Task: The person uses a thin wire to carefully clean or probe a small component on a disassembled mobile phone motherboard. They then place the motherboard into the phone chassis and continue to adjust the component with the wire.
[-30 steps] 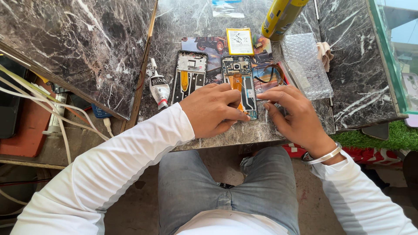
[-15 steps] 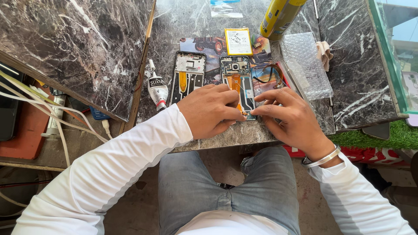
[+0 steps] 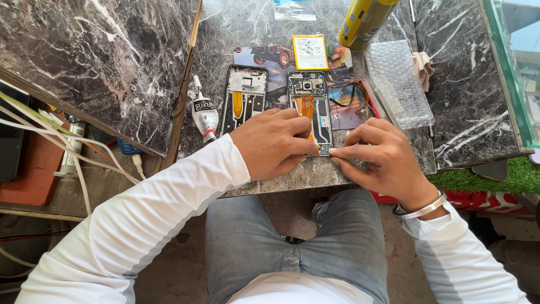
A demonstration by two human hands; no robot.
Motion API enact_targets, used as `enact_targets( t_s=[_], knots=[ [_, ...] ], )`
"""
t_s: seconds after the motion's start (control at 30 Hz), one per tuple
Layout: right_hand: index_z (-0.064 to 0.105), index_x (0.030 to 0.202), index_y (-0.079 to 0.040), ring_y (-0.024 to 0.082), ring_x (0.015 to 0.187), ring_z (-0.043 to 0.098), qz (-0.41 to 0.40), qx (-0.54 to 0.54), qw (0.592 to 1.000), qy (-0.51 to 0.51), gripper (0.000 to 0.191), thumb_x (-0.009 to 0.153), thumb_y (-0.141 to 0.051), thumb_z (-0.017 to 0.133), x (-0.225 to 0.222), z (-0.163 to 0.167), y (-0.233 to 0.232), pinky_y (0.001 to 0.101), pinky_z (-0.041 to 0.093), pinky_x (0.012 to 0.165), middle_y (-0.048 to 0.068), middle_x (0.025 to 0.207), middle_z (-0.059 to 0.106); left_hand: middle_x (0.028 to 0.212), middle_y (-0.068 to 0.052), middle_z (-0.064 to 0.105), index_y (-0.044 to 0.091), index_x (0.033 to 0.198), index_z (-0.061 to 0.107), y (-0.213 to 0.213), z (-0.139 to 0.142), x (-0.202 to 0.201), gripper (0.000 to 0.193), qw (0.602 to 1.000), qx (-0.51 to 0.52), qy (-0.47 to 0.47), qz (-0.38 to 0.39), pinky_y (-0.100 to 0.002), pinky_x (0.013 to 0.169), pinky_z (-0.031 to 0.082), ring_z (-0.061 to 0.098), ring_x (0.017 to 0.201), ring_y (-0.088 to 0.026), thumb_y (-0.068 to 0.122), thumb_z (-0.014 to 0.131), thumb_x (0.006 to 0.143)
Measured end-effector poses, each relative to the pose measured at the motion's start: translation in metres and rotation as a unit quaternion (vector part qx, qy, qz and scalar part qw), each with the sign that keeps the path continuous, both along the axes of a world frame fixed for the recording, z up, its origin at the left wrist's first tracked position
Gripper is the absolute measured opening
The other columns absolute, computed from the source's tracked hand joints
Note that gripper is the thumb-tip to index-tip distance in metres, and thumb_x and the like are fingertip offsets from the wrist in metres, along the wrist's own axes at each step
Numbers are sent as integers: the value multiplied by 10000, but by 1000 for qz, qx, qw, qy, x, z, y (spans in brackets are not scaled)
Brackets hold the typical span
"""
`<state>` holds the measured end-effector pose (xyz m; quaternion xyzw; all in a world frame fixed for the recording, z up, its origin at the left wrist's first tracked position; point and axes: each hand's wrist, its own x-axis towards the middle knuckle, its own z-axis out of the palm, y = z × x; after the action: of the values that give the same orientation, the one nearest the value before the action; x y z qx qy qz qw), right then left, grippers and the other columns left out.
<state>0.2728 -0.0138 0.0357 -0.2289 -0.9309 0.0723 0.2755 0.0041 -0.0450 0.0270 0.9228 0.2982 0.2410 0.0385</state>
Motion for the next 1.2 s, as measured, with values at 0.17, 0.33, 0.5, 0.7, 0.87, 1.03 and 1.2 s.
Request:
enact_targets(
  t_s=[0.17,0.33,0.5,0.7,0.87,1.03,1.2],
  knots=[
    [811,949,-135,231,800,611,2,26,1000,-13,166,787,-157,840,-1,0,-1,387,492,730,21,859,672,987,-37,589,194,1101,729,0,0,1,289,1000,2,2,0,-417,868,504,599,991,-254,154,749,815],
    [760,887,-109,241,837,627,18,4,1000,-13,115,801,-151,824,-4,-2,2,391,502,752,29,891,668,973,-43,589,215,1092,754,0,-1,1,320,1000,10,2,4,-419,848,501,596,967,-260,160,749,777],
    [729,883,-94,261,865,632,30,-27,999,-20,139,781,-134,813,-4,-2,5,404,496,759,46,915,660,974,-35,591,226,1042,774,1,-3,2,287,1000,-12,-18,15,-423,854,485,593,984,-260,141,734,770],
    [731,947,-99,265,894,651,21,-49,999,-3,192,775,-125,811,-4,0,2,400,511,774,52,949,666,977,-34,591,214,1062,776,-1,-5,5,314,999,-24,-24,16,-422,856,482,581,999,-265,126,727,765],
    [768,1075,-110,259,868,657,14,-51,999,0,296,781,-112,807,-4,1,1,394,522,749,53,945,673,978,-31,590,216,1059,772,0,-3,3,310,999,-26,-21,14,-421,855,483,588,1000,-263,141,736,761],
    [790,1054,-148,249,825,653,27,-54,998,-15,294,765,-96,810,-3,-3,6,390,516,720,48,902,676,994,-47,596,178,1054,750,-1,-2,2,266,1000,0,-16,7,-434,848,486,595,1002,-278,156,742,788],
    [777,1059,-128,255,852,655,47,-64,997,-17,312,752,-84,802,0,-4,9,391,523,744,53,931,681,1039,-51,619,137,1053,707,1,-2,1,198,999,-13,-32,2,-435,871,504,603,1014,-280,184,735,863]
  ],
)
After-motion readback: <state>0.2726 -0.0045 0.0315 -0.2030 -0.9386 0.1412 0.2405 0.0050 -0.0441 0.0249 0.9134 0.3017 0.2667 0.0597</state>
